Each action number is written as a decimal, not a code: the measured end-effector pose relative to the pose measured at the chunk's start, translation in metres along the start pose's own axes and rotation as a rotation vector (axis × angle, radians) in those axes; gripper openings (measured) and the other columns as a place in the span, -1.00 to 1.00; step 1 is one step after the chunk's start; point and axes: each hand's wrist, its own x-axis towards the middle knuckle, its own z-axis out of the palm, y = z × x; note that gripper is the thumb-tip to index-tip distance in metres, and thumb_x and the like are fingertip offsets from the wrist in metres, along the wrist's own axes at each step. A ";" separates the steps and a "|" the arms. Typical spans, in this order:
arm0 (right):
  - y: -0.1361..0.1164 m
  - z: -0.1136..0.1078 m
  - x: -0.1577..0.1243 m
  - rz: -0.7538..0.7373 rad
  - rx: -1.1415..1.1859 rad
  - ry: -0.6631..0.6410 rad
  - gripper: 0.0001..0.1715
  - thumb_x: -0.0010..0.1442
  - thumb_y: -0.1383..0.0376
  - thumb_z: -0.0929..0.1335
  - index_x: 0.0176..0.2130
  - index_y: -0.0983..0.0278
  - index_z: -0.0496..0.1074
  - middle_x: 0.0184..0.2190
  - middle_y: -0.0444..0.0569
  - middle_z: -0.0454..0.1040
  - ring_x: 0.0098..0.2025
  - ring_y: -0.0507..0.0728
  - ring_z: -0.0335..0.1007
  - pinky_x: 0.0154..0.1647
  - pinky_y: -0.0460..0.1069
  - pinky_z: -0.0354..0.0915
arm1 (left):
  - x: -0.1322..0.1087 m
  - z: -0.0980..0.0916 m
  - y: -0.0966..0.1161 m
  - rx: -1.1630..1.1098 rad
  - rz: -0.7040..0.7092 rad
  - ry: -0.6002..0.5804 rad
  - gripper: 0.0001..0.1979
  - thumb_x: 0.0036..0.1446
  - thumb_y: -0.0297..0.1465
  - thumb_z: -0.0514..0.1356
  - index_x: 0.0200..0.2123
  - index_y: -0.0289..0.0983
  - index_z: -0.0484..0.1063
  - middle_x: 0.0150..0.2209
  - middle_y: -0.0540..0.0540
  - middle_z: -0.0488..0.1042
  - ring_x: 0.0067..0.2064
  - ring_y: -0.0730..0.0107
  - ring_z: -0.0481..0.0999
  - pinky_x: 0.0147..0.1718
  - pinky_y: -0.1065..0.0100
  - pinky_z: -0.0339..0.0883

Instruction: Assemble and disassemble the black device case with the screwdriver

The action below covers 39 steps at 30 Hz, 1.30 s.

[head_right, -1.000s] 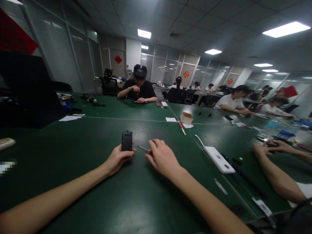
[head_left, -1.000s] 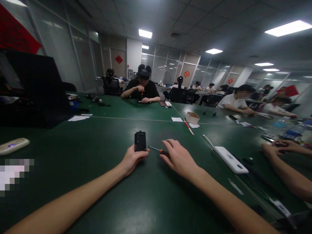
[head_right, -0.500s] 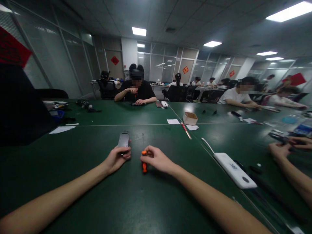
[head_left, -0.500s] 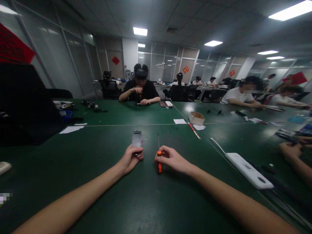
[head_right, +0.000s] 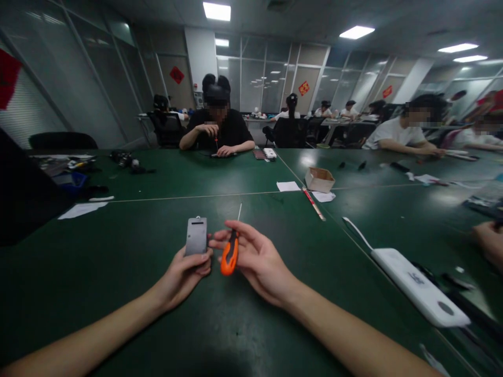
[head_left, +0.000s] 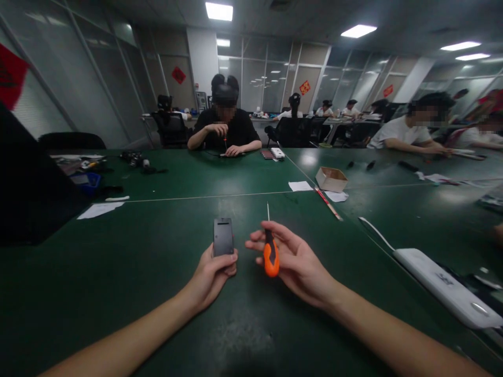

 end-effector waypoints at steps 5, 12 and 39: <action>-0.001 -0.005 0.007 -0.256 -0.631 0.010 -0.74 0.16 0.32 0.44 -0.11 0.19 0.42 -0.29 -0.07 0.54 -0.24 0.11 0.52 -0.15 0.04 0.44 | 0.001 0.001 0.005 0.097 -0.050 0.060 -0.56 -0.12 -0.48 0.41 -0.16 -0.30 0.34 -0.39 0.03 0.37 -0.44 0.58 0.29 -0.46 0.46 0.13; -0.029 0.016 0.029 -0.740 -1.086 -0.001 -0.75 0.22 0.28 0.42 -0.06 0.19 0.52 -0.28 -0.04 0.48 -0.29 0.10 0.47 -0.24 0.01 0.45 | 0.005 -0.004 0.005 0.004 -0.025 0.009 -0.63 -0.07 -0.50 0.38 -0.18 -0.29 0.34 -0.45 0.07 0.34 -0.50 0.59 0.20 -0.49 0.44 0.07; -0.026 0.017 0.020 -0.956 -1.229 -0.188 -0.65 0.11 0.49 0.41 -0.13 0.26 0.29 -0.27 0.00 0.55 -0.37 0.04 0.53 -0.42 -0.11 0.43 | -0.001 0.003 0.006 0.068 0.025 0.062 -0.53 -0.13 -0.49 0.39 -0.14 -0.28 0.29 -0.42 0.06 0.34 -0.47 0.57 0.25 -0.47 0.43 0.06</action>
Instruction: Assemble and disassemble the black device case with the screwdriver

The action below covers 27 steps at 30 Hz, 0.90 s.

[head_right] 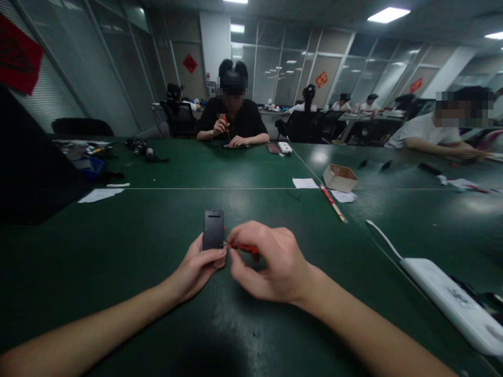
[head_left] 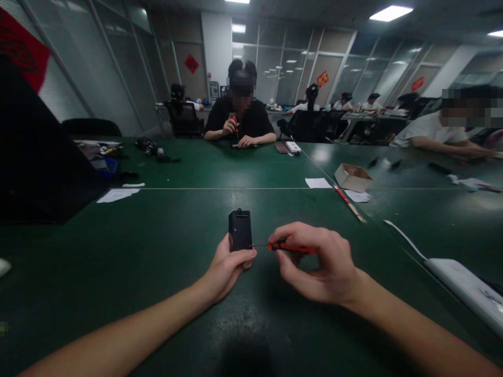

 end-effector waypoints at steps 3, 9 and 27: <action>-0.015 -0.018 0.010 0.060 -0.074 -0.149 -0.89 0.24 0.37 0.39 -0.21 0.27 0.36 -0.33 -0.05 0.58 -0.33 0.03 0.57 -0.33 -0.13 0.45 | -0.001 -0.001 -0.002 0.091 0.022 0.010 -0.57 -0.14 -0.48 0.39 -0.19 -0.28 0.31 -0.40 0.04 0.35 -0.43 0.53 0.28 -0.45 0.42 0.11; -0.040 -0.047 0.017 0.179 -0.280 -0.479 -0.48 0.23 0.46 0.27 0.17 0.24 0.30 0.15 0.09 0.42 0.08 0.14 0.47 0.02 -0.02 0.46 | -0.001 -0.012 -0.006 0.310 0.127 -0.020 -0.61 -0.08 -0.41 0.41 -0.17 -0.28 0.39 -0.29 -0.02 0.40 -0.27 0.37 0.38 -0.28 0.36 0.23; -0.038 -0.026 -0.011 0.133 -0.448 -0.379 -0.79 0.38 0.33 0.21 -0.07 0.24 0.39 -0.25 -0.03 0.54 -0.36 0.06 0.53 -0.53 -0.12 0.38 | -0.002 -0.011 -0.005 0.282 0.106 0.024 -0.65 -0.09 -0.39 0.41 -0.22 -0.27 0.39 -0.32 -0.02 0.39 -0.29 0.39 0.36 -0.30 0.37 0.25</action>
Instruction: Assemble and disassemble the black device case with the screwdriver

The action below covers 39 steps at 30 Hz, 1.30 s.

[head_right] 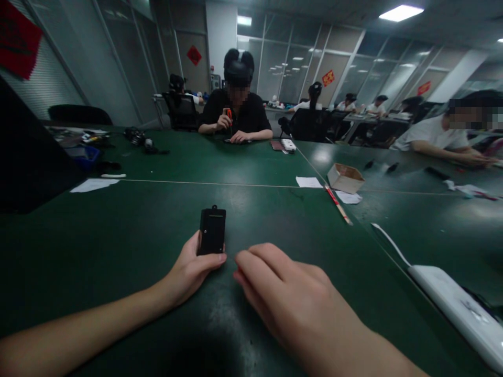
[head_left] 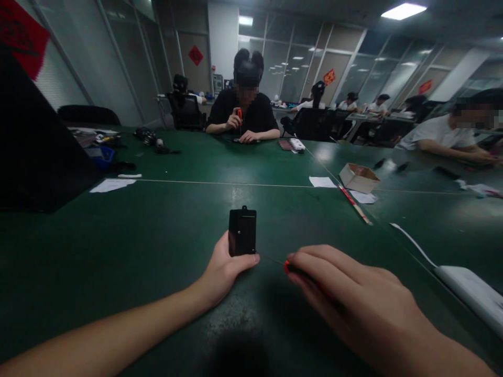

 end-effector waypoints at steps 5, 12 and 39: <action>0.006 0.003 0.002 0.040 0.121 0.003 -0.77 0.32 0.42 0.27 -0.03 0.23 0.36 -0.18 -0.04 0.52 -0.24 0.03 0.51 -0.32 -0.13 0.42 | 0.001 0.005 0.004 -0.111 -0.064 0.011 -0.65 -0.10 -0.44 0.40 -0.25 -0.27 0.33 -0.37 0.02 0.34 -0.38 0.49 0.31 -0.41 0.42 0.17; 0.000 0.009 0.001 0.058 0.162 0.204 -0.71 0.26 0.47 0.32 -0.03 0.27 0.32 -0.22 -0.02 0.49 -0.22 0.05 0.50 -0.25 -0.10 0.45 | 0.000 0.003 0.003 -0.088 -0.042 -0.010 -0.66 -0.08 -0.44 0.39 -0.23 -0.28 0.35 -0.34 0.01 0.36 -0.36 0.47 0.32 -0.39 0.41 0.18; -0.004 0.002 -0.010 0.017 0.180 0.256 -0.58 0.17 0.54 0.35 0.01 0.26 0.41 -0.14 0.03 0.54 -0.14 0.09 0.54 -0.13 -0.07 0.50 | -0.002 0.000 0.000 0.123 0.092 -0.065 -0.63 -0.09 -0.39 0.41 -0.20 -0.25 0.39 -0.31 0.00 0.38 -0.27 0.35 0.33 -0.29 0.36 0.21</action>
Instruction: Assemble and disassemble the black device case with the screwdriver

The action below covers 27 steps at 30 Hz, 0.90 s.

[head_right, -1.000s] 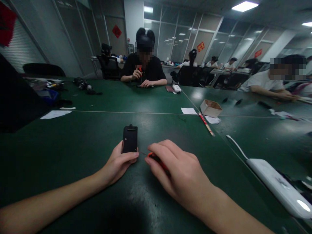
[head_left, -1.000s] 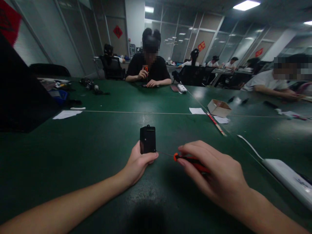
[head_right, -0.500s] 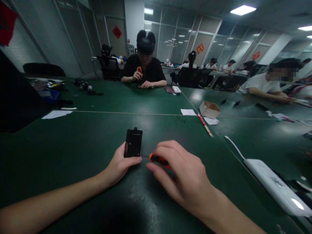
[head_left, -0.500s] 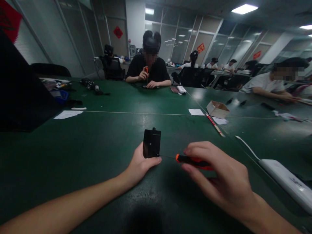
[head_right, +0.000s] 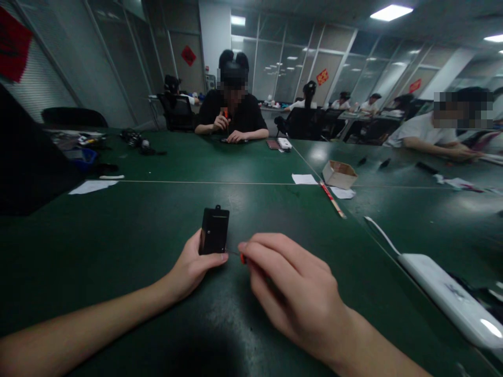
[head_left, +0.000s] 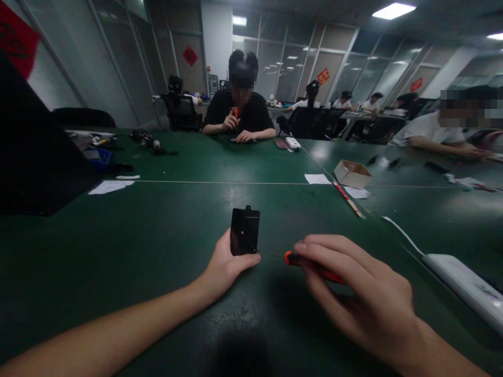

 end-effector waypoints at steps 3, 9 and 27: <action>-0.001 0.000 0.002 0.047 0.050 -0.008 -0.59 0.17 0.52 0.33 0.00 0.23 0.41 -0.08 0.04 0.51 -0.08 0.11 0.53 -0.14 -0.07 0.51 | 0.000 0.000 0.000 -0.020 -0.005 0.022 -0.62 -0.11 -0.39 0.42 -0.20 -0.25 0.39 -0.31 0.00 0.40 -0.27 0.33 0.34 -0.29 0.36 0.21; 0.004 0.000 -0.003 0.039 -0.017 -0.099 -0.74 0.24 0.45 0.33 -0.07 0.24 0.41 -0.20 0.00 0.54 -0.22 0.08 0.54 -0.26 -0.09 0.48 | 0.001 0.000 -0.002 -0.083 -0.071 0.051 -0.68 -0.08 -0.40 0.41 -0.25 -0.25 0.39 -0.34 0.01 0.38 -0.32 0.40 0.34 -0.32 0.37 0.20; -0.002 0.002 0.000 0.092 0.027 -0.037 -0.51 0.17 0.53 0.34 0.10 0.33 0.30 0.03 0.11 0.38 0.06 0.12 0.38 -0.03 -0.05 0.46 | -0.001 0.002 0.003 -0.061 -0.045 0.061 -0.64 -0.15 -0.39 0.41 -0.25 -0.30 0.42 -0.34 -0.05 0.43 -0.32 0.34 0.36 -0.30 0.34 0.23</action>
